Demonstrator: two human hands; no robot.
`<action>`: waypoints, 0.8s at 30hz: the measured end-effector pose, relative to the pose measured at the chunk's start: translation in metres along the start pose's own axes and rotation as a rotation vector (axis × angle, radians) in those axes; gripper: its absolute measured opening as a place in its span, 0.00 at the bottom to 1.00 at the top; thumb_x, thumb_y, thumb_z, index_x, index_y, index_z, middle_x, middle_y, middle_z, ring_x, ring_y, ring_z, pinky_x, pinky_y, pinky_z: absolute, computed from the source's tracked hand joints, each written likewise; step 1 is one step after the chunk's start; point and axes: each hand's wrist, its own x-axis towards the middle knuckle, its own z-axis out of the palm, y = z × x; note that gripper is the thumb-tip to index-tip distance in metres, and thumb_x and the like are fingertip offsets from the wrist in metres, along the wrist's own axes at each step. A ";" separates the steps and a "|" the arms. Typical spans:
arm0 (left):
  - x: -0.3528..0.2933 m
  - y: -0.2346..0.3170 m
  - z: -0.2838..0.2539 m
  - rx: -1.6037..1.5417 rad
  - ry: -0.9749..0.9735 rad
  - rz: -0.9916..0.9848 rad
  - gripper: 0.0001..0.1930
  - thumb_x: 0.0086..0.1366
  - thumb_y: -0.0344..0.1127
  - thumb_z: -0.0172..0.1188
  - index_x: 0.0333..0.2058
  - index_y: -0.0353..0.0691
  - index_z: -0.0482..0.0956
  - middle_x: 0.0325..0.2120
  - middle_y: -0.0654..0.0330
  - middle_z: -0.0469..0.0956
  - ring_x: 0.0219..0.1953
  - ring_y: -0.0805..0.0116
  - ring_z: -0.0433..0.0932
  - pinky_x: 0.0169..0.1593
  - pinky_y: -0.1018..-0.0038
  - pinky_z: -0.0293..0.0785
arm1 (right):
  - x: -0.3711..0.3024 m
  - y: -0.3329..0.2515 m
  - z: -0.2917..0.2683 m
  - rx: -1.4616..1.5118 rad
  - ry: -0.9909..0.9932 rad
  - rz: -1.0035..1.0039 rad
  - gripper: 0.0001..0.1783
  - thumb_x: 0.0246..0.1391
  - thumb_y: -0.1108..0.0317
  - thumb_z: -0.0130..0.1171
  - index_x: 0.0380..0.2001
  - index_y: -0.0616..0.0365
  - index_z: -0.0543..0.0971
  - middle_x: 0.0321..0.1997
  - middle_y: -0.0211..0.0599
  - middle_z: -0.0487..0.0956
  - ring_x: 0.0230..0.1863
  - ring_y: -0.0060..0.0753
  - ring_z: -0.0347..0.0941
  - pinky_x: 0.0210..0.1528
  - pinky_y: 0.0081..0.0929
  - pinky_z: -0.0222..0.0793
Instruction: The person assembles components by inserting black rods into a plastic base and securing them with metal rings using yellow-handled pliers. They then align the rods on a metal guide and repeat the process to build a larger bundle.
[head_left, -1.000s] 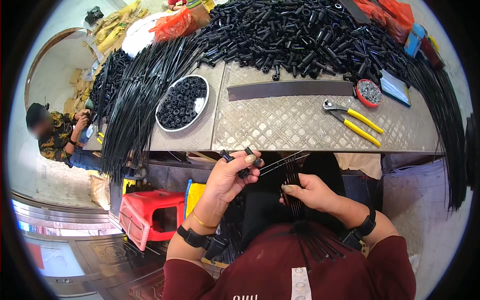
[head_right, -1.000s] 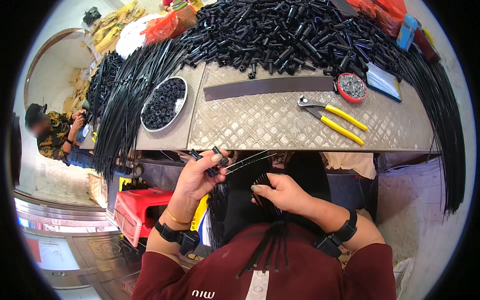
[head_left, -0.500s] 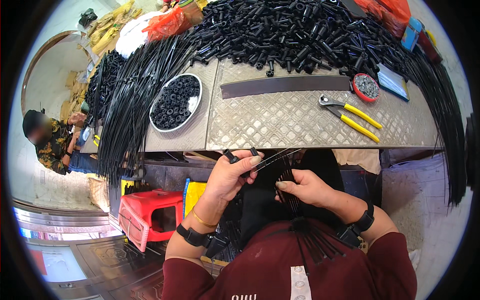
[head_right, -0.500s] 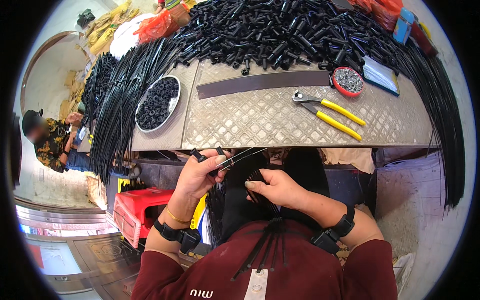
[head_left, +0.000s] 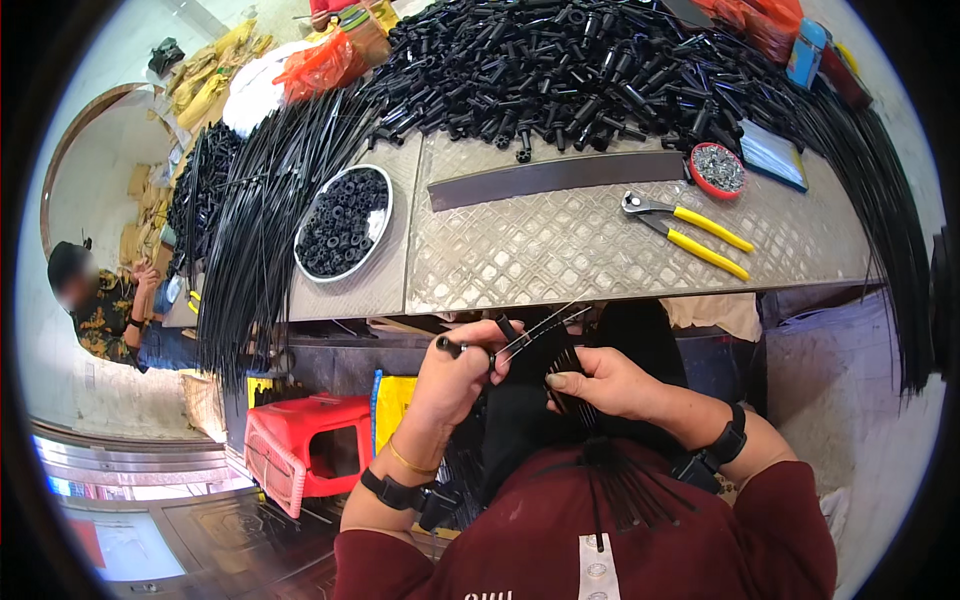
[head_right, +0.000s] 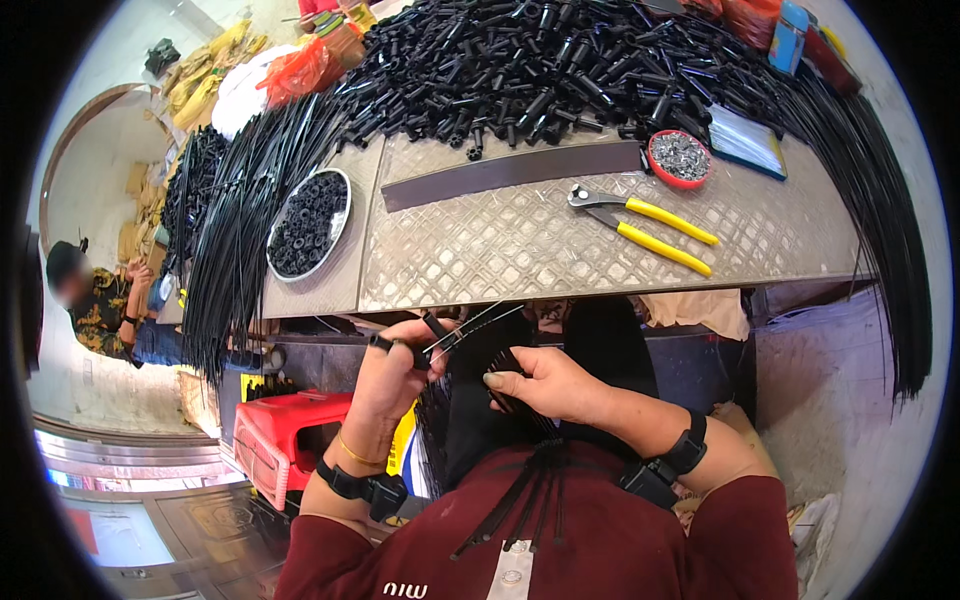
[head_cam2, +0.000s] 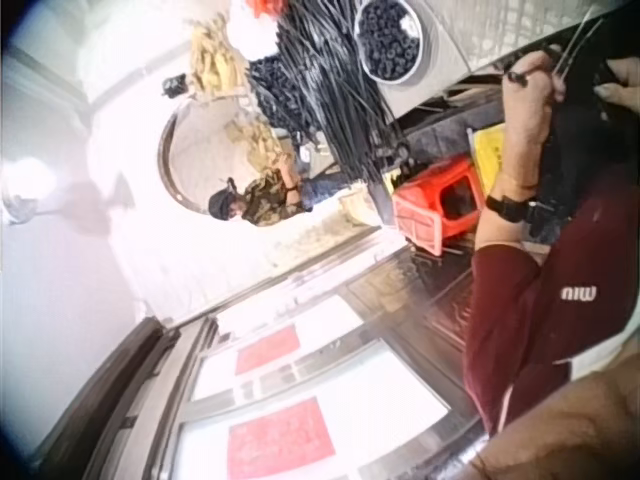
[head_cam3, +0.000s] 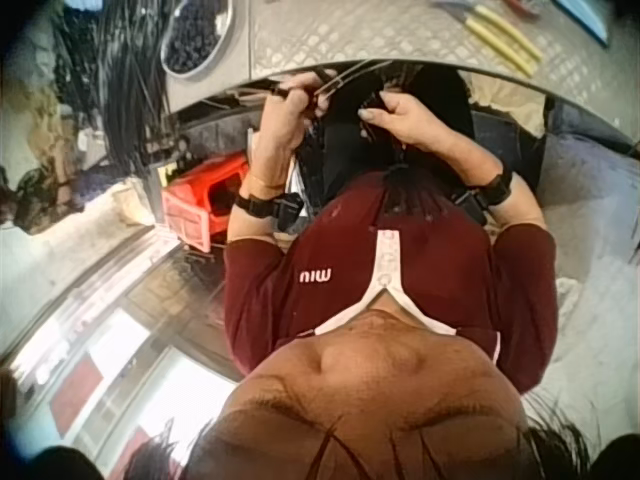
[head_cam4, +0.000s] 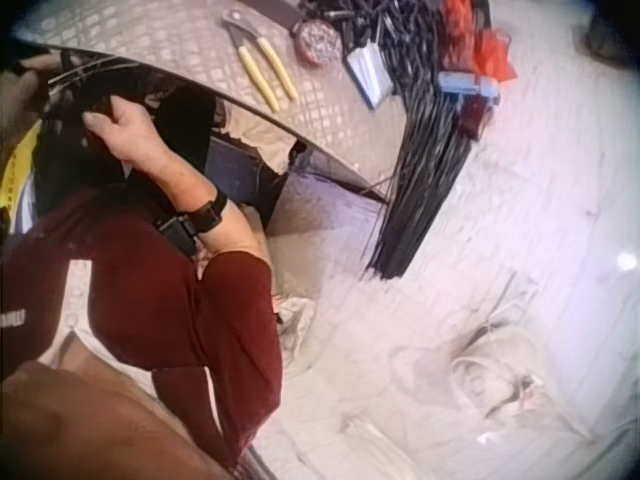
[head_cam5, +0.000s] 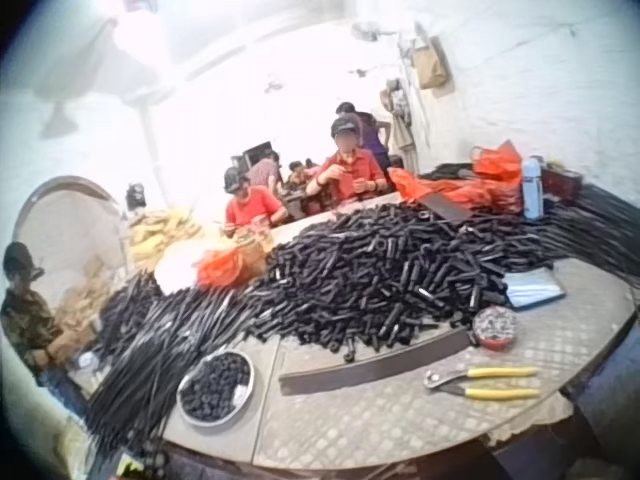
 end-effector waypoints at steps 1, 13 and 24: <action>-0.001 -0.004 0.000 0.004 -0.031 0.077 0.17 0.58 0.35 0.57 0.42 0.30 0.74 0.22 0.62 0.73 0.24 0.74 0.69 0.29 0.82 0.65 | -0.001 -0.001 0.001 0.000 0.006 0.005 0.11 0.59 0.61 0.53 0.32 0.58 0.75 0.26 0.26 0.76 0.29 0.16 0.71 0.33 0.18 0.68; -0.002 -0.012 0.030 0.423 0.187 0.367 0.21 0.51 0.28 0.68 0.44 0.33 0.74 0.34 0.64 0.74 0.36 0.78 0.70 0.42 0.82 0.67 | -0.001 0.003 -0.004 -0.314 0.059 -0.139 0.12 0.56 0.58 0.57 0.32 0.56 0.77 0.26 0.24 0.77 0.29 0.15 0.71 0.33 0.20 0.68; 0.009 -0.005 0.023 0.077 0.005 0.150 0.24 0.51 0.22 0.63 0.48 0.33 0.72 0.32 0.60 0.78 0.24 0.83 0.69 0.26 0.88 0.63 | 0.000 -0.006 -0.016 0.065 -0.103 0.038 0.12 0.53 0.61 0.61 0.36 0.58 0.76 0.30 0.27 0.77 0.33 0.17 0.72 0.37 0.20 0.68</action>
